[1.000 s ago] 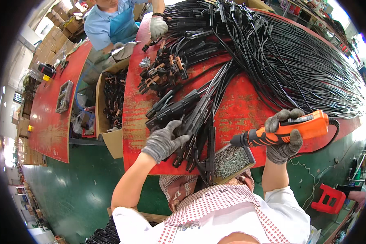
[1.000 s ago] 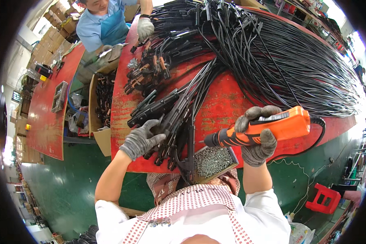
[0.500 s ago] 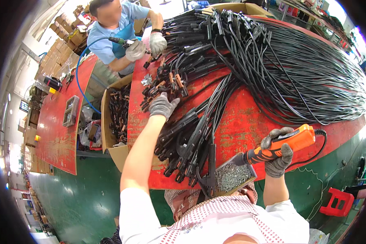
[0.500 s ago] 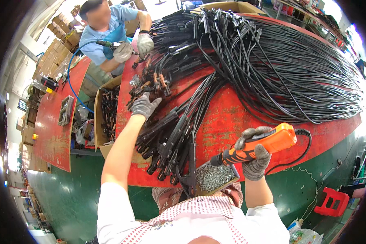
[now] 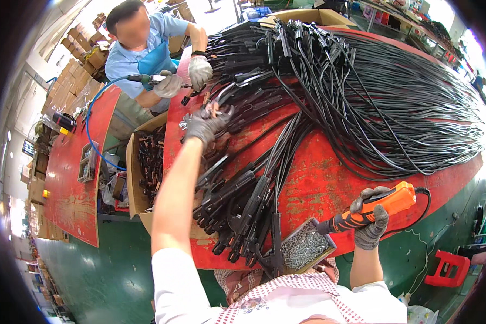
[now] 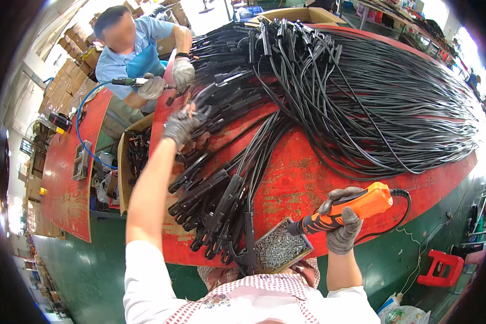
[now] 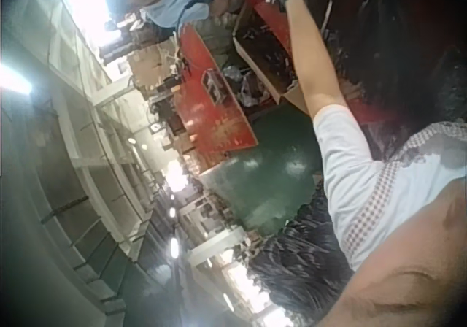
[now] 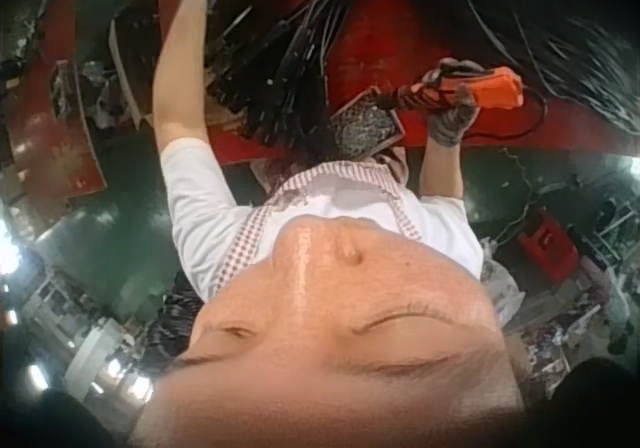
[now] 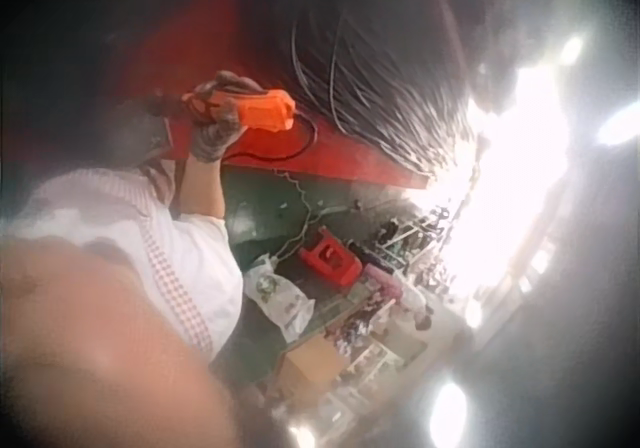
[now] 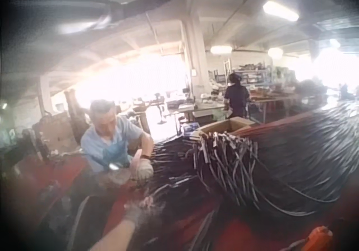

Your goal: The person attaches screws to black plastic housing components using an electric screwdriver at a factory workbench.

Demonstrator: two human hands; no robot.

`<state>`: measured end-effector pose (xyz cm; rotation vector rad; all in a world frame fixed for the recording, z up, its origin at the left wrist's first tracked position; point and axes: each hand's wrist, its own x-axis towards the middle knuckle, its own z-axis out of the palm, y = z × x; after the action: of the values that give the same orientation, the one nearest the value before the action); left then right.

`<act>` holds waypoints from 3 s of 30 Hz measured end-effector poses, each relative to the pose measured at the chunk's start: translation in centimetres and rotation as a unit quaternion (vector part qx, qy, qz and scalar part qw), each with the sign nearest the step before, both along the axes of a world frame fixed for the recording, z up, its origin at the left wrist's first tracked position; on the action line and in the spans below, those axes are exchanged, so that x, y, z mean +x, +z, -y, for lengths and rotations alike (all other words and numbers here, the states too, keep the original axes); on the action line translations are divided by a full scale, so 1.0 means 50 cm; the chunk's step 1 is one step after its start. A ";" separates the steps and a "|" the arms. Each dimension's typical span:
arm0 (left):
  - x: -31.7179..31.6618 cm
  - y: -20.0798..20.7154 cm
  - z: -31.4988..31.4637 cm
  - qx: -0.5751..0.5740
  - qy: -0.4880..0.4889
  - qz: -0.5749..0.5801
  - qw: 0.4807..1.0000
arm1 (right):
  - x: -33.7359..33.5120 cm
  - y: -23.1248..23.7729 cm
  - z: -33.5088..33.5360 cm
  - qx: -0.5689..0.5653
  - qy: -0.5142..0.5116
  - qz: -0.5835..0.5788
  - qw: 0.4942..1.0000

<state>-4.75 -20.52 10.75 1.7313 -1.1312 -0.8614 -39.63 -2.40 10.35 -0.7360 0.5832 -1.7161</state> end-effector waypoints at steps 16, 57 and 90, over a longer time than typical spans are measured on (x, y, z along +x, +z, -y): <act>0.181 -0.058 -0.093 0.151 0.125 0.358 0.913 | -0.003 -0.020 0.004 0.027 0.011 0.005 1.000; -0.392 -0.233 0.027 0.111 0.030 -0.789 0.603 | 0.018 -0.044 -0.022 0.039 0.278 0.146 0.949; -0.230 -0.183 -0.385 0.134 -0.189 -0.825 0.515 | 0.017 -0.086 -0.047 0.187 0.226 0.025 0.956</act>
<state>-16.26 -1.28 1.61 0.1137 0.0998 -2.2240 -38.79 -0.08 6.06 -0.5046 0.6257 -1.1534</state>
